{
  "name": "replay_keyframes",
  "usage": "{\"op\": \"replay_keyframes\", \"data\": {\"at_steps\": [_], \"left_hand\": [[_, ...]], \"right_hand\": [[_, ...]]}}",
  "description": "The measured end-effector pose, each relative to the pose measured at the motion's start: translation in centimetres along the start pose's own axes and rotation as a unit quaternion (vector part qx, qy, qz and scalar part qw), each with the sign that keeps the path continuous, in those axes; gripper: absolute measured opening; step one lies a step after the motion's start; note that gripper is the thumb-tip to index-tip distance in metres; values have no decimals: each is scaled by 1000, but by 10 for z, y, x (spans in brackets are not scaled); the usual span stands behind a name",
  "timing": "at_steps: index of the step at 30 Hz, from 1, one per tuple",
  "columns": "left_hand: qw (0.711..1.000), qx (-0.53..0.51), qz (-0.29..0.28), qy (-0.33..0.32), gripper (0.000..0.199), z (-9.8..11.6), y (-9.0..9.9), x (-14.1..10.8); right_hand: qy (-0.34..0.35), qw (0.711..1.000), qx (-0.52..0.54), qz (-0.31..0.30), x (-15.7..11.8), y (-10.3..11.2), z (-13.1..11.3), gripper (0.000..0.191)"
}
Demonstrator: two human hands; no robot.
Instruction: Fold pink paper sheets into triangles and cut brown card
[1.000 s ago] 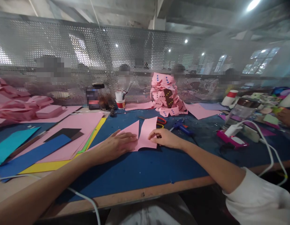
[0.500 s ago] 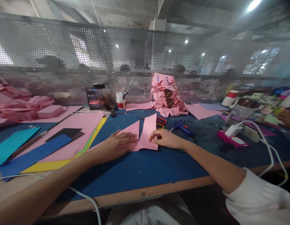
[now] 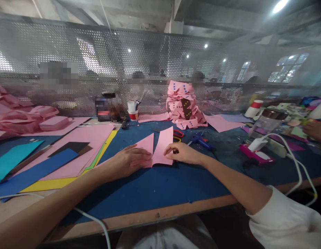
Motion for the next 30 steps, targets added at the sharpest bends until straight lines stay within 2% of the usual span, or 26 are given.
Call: {"op": "replay_keyframes", "data": {"at_steps": [9, 16, 25, 30], "left_hand": [[1000, -9, 14, -6, 31, 1, 2, 1], [1000, -5, -18, 17, 32, -3, -3, -1], [998, -48, 9, -34, 29, 7, 6, 3], [996, -76, 17, -43, 32, 10, 10, 4]], "right_hand": [[-1, 1000, -7, -14, -1, -1, -3, 22], [5, 1000, -15, -22, -1, -1, -4, 23], [2, 1000, -5, -10, -1, 1, -4, 20], [10, 1000, 5, -23, -2, 0, -3, 24]]}}
Point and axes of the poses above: each hand's wrist, its own x-axis towards the middle knuckle, its own y-axis out of the back of the hand, z = x × y, the point moved 7 cm from there along x, towards the middle knuckle, and after that the axes turned 6 degrees about x, right-handed, at the moved point
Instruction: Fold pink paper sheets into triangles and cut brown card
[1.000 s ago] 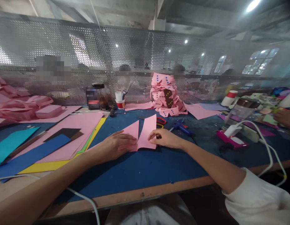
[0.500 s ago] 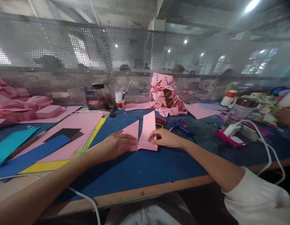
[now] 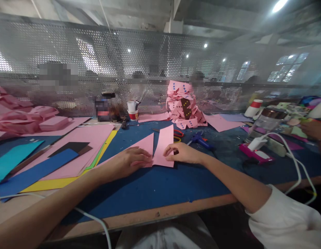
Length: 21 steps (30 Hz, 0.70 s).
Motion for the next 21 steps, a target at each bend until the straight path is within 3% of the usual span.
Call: {"op": "replay_keyframes", "data": {"at_steps": [5, 21], "left_hand": [[1000, -1, 20, -18, 33, 2, 2, 1], [1000, -19, -5, 1, 33, -11, -7, -4]], "right_hand": [[3, 1000, -19, -14, 0, -1, 0, 24], [6, 1000, -5, -15, -1, 0, -3, 23]]}}
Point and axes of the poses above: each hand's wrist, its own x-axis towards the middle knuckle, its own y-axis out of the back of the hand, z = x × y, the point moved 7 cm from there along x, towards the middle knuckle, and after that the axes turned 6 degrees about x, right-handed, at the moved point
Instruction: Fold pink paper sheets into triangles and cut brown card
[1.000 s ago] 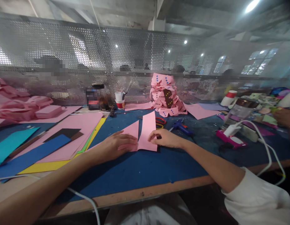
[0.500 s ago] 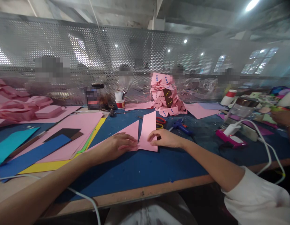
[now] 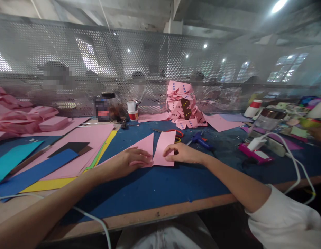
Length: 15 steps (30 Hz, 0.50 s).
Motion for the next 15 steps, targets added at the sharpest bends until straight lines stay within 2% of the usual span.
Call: {"op": "replay_keyframes", "data": {"at_steps": [9, 15], "left_hand": [[1000, -15, -16, 6, 34, 4, 3, 1], [1000, -12, -18, 3, 32, -3, -2, 0]], "right_hand": [[-5, 1000, 13, -19, -2, -3, -2, 28], [11, 999, 19, -27, -1, -5, 1, 24]]}}
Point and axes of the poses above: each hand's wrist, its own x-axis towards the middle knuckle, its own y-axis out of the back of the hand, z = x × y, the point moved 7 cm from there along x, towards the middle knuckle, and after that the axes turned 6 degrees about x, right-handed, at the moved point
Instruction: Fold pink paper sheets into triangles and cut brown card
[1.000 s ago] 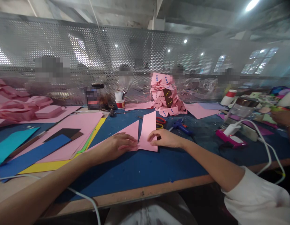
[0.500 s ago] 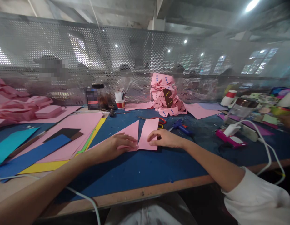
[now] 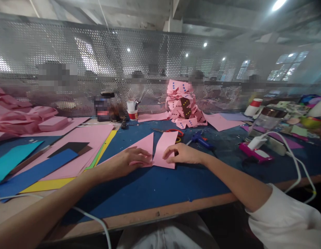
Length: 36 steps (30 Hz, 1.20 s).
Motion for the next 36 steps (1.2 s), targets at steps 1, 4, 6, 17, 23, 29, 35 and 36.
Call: {"op": "replay_keyframes", "data": {"at_steps": [1, 4, 6, 17, 23, 29, 35, 36], "left_hand": [[1000, -1, -2, 2, 32, -1, -1, 0], [1000, -5, -7, 4, 32, -2, -1, -1], [1000, -7, -15, 10, 32, -2, -2, -1], [1000, -4, -18, 24, 32, -2, -1, -1], [999, -13, -4, 31, 30, 1, 3, -1], [998, -53, -1, 31, 32, 7, 5, 2], [981, -112, 22, 158, 33, 1, 13, -2], [973, -127, 34, 188, 35, -1, 14, -3]], "right_hand": [[0, 1000, -1, -1, 0, 0, 1, 23], [-4, 1000, -3, -7, 0, -1, 2, 22], [-8, 1000, -6, -8, 0, 0, 2, 22], [-3, 1000, -5, -15, 0, -1, -2, 22], [-4, 1000, -16, -10, 0, 0, -3, 23], [-15, 1000, -22, 3, -1, 0, -5, 21], [61, 985, -64, 149, -5, 11, -28, 15], [84, 980, -78, 165, -7, 10, -33, 15]]}}
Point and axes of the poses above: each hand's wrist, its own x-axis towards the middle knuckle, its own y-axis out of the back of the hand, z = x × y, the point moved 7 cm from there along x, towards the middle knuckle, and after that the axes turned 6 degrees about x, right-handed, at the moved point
